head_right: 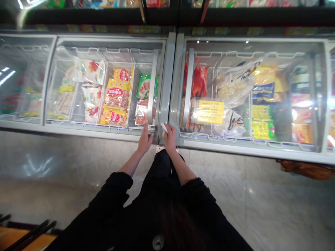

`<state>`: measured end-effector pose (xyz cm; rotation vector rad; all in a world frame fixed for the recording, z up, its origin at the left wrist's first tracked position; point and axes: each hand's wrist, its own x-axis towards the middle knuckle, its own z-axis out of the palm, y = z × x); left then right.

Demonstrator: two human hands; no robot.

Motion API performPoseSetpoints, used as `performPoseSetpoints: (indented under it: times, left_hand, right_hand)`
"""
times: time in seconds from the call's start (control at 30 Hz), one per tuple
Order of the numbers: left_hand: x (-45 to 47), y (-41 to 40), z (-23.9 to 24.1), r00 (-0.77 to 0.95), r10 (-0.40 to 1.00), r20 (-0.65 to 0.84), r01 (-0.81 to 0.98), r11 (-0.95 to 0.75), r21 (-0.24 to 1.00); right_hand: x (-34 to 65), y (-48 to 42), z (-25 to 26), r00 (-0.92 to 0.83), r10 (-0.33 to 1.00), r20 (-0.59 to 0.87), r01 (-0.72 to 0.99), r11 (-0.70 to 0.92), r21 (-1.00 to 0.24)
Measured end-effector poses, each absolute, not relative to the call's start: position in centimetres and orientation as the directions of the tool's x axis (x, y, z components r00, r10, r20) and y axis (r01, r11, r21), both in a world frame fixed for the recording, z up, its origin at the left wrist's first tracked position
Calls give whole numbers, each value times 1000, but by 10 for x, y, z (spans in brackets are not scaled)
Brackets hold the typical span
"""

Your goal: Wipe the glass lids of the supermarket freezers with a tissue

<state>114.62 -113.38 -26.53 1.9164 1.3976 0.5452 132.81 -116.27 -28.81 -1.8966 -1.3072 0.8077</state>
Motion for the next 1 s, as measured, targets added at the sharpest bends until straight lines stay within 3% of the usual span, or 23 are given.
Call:
performPoseSetpoints:
  times: [0.1, 0.27, 0.33, 0.47, 0.6, 0.83, 1.0]
  left_hand:
    - [1131, -1107, -275, 181, 979, -97, 775, -82, 627]
    - [1147, -1086, -288, 144, 980, -136, 849, -51, 527]
    - [1158, -1086, -290, 128, 979, -159, 869, -34, 494]
    - [1167, -1089, -292, 95, 977, -190, 906, -6, 423]
    - [1166, -1089, -291, 98, 969, -229, 911, 5, 413]
    - [1166, -1088, -288, 86, 952, -294, 841, 89, 534]
    - [1166, -1089, -291, 95, 948, -303, 811, 103, 577]
  right_hand:
    - [1320, -1159, -282, 190, 977, -95, 669, -199, -717]
    - [1301, -1196, -285, -74, 984, -164, 876, -15, -483]
    - [1299, -1205, -287, -70, 985, -160, 896, -9, -443]
    - [1301, -1161, -290, 109, 986, -125, 915, -149, -376]
    - [1303, -1091, -287, 191, 975, -117, 898, -222, -379]
    - [1319, -1118, -281, 27, 987, -157, 861, -103, -498]
    - [1322, -1078, -283, 163, 977, -137, 858, -209, -470]
